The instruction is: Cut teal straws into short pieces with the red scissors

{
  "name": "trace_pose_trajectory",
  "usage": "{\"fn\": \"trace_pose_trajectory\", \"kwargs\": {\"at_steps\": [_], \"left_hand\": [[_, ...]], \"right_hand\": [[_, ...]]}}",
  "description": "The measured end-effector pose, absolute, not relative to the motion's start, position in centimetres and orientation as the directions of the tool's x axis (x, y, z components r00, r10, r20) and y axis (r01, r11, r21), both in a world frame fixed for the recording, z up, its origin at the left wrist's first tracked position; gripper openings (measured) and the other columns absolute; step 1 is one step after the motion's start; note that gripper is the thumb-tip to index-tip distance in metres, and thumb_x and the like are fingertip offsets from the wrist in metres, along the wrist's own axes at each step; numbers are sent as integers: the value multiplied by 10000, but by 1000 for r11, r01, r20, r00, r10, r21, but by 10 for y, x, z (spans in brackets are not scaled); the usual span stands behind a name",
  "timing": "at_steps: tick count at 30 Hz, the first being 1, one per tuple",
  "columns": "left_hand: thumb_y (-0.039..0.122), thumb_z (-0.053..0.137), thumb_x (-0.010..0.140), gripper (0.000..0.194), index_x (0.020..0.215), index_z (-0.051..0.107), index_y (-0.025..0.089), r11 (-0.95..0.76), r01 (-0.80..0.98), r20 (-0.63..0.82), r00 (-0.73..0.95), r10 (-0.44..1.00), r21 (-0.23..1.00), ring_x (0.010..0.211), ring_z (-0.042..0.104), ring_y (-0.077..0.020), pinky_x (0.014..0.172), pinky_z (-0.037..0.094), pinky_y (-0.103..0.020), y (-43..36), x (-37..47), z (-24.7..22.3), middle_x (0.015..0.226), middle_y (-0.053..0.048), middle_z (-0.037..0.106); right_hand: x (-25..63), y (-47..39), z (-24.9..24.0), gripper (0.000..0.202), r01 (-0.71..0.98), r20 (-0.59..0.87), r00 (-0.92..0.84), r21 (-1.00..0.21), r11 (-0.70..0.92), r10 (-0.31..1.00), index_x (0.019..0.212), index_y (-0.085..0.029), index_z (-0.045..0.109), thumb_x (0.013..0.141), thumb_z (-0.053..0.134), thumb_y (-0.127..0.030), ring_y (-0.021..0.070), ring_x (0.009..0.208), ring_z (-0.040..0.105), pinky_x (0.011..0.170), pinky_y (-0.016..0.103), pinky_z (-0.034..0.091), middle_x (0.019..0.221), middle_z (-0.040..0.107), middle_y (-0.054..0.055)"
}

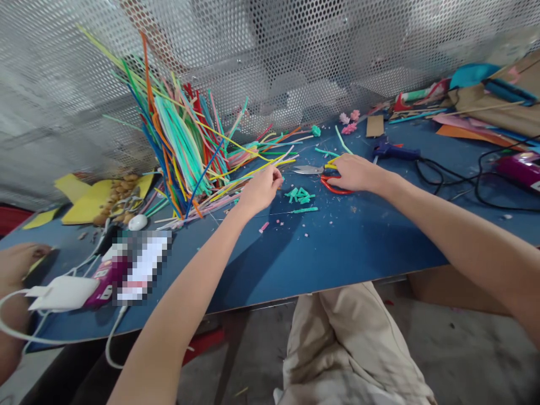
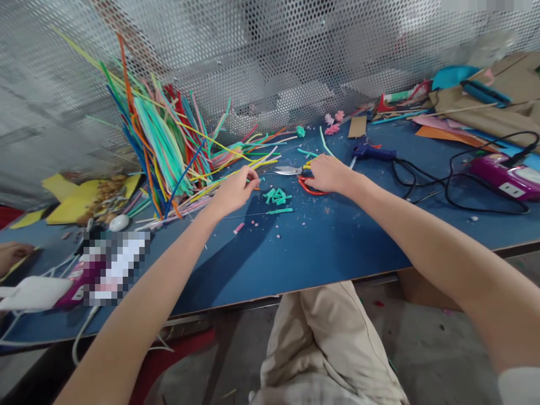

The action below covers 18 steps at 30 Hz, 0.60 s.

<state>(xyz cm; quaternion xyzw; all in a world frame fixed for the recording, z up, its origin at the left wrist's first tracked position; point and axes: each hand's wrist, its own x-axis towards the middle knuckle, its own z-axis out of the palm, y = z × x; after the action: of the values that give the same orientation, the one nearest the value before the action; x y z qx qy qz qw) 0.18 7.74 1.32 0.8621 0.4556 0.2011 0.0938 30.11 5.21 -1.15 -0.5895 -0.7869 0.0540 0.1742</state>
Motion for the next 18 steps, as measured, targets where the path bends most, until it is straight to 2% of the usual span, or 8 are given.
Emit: {"fn": "trace_pose_trajectory", "kwargs": {"at_steps": [3, 6, 9, 14, 18], "left_hand": [[253, 582, 970, 225, 1179, 636, 190, -586, 628, 283, 521, 805, 512, 863, 686, -201, 816, 505, -344, 67, -1, 6, 1018, -81, 749], [324, 584, 982, 261, 1185, 688, 198, -560, 530, 302, 497, 813, 637, 858, 696, -188, 820, 518, -328, 59, -2, -2, 1001, -64, 767], [382, 585, 983, 285, 1153, 724, 200, -527, 457, 318, 457, 830, 717, 888, 701, -192, 824, 523, -319, 53, -2, -9, 1020, -64, 772], [400, 569, 996, 299, 1157, 714, 195, -496, 392, 357, 377, 855, 774, 831, 673, -167, 788, 517, -298, 47, 1, -14, 999, -65, 761], [418, 572, 993, 283, 1117, 697, 196, -494, 359, 375, 353, 857, 792, 892, 682, -176, 834, 531, -310, 48, 1, -13, 1003, -65, 754]], "right_hand": [[294, 48, -6, 356, 925, 238, -327, -119, 361, 915, 1062, -142, 766, 893, 641, -428, 345, 1007, 616, 938, 494, 455, 1012, 709, 184], [278, 42, -4, 371, 857, 350, -449, -92, 507, 822, 1218, -195, 738, 996, 508, -382, 325, 1114, 584, 973, 469, 419, 1195, 697, 146], [258, 40, -11, 404, 763, 396, -560, -96, 639, 728, 1273, -238, 721, 1057, 396, -337, 287, 1147, 565, 970, 433, 398, 1247, 687, 105], [243, 43, -25, 364, 665, 377, -668, -83, 742, 641, 1151, -230, 761, 1057, 425, -334, 258, 1080, 583, 955, 416, 406, 1184, 710, 102], [242, 44, -23, 360, 636, 395, -666, -141, 759, 632, 1051, -204, 756, 1053, 414, -315, 248, 1046, 611, 990, 422, 434, 1096, 721, 107]]}}
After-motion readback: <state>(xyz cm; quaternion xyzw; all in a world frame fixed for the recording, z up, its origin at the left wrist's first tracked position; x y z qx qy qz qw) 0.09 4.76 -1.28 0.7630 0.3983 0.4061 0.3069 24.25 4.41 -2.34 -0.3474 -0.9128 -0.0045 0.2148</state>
